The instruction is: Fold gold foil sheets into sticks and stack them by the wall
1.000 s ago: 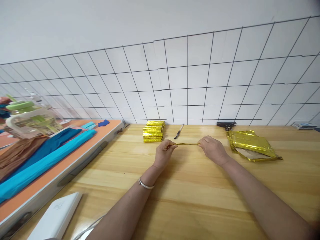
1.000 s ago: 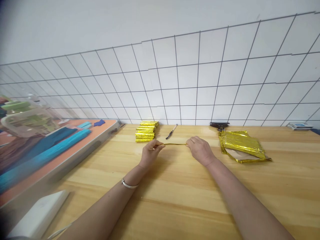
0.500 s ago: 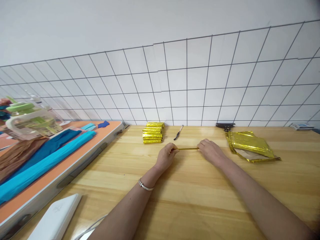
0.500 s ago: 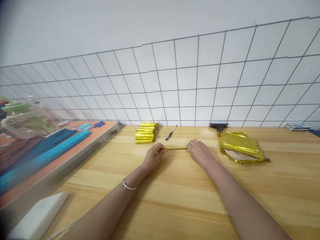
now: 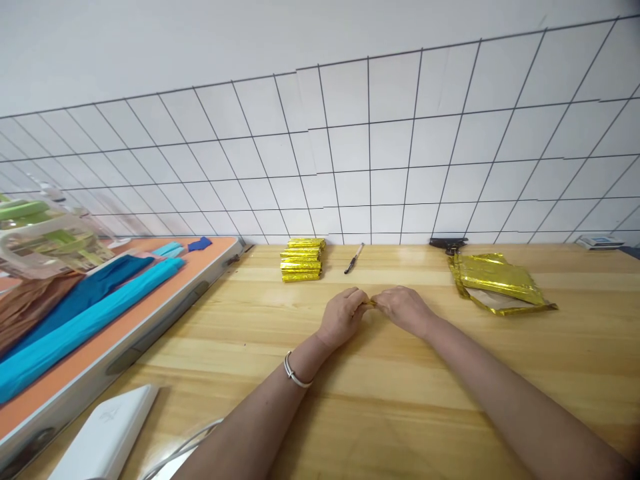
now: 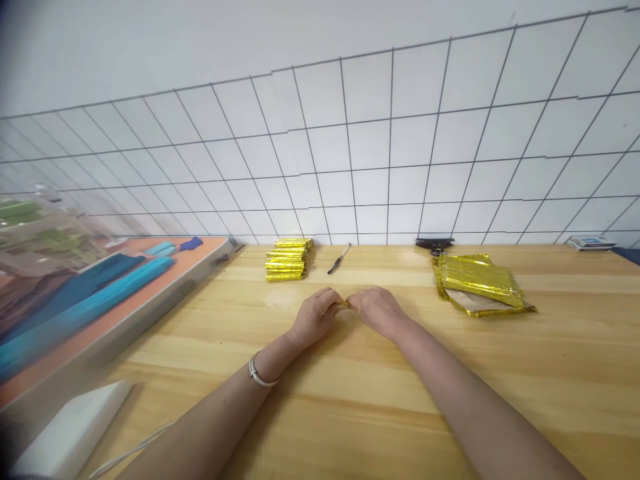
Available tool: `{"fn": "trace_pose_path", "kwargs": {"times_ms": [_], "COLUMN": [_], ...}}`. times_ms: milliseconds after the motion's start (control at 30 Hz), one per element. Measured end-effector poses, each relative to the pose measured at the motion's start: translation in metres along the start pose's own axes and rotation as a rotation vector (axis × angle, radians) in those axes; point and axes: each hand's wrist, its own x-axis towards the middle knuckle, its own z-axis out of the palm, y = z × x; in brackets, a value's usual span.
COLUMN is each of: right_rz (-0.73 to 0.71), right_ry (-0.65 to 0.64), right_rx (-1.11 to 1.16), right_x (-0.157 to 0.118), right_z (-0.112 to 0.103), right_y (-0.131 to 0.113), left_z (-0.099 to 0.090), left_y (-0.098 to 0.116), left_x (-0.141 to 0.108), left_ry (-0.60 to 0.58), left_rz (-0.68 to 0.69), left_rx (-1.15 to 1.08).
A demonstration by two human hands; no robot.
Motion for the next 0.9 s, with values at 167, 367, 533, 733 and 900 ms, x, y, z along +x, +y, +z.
{"fn": "trace_pose_path", "kwargs": {"times_ms": [167, 367, 533, 733, 900], "right_rz": [0.038, 0.098, 0.124, 0.150, 0.153], "right_ry": [-0.038, -0.037, -0.026, -0.034, -0.059], "right_rx": [0.087, 0.115, 0.103, 0.073, 0.031], "right_x": [0.000, -0.002, -0.003, -0.005, -0.008], "right_z": [-0.004, -0.006, -0.006, -0.013, -0.019], "right_y": [0.005, 0.012, 0.017, 0.029, 0.032], "left_z": [-0.001, -0.004, -0.006, -0.009, -0.014], "left_y": [-0.001, -0.004, -0.007, -0.014, -0.015], "left_x": [0.002, 0.002, 0.002, 0.003, 0.005], "left_ry": [0.006, 0.050, 0.075, 0.136, 0.123], "left_rz": [-0.044, -0.088, -0.097, -0.114, -0.091], "left_rx": [-0.034, -0.104, -0.117, -0.124, -0.106]}}
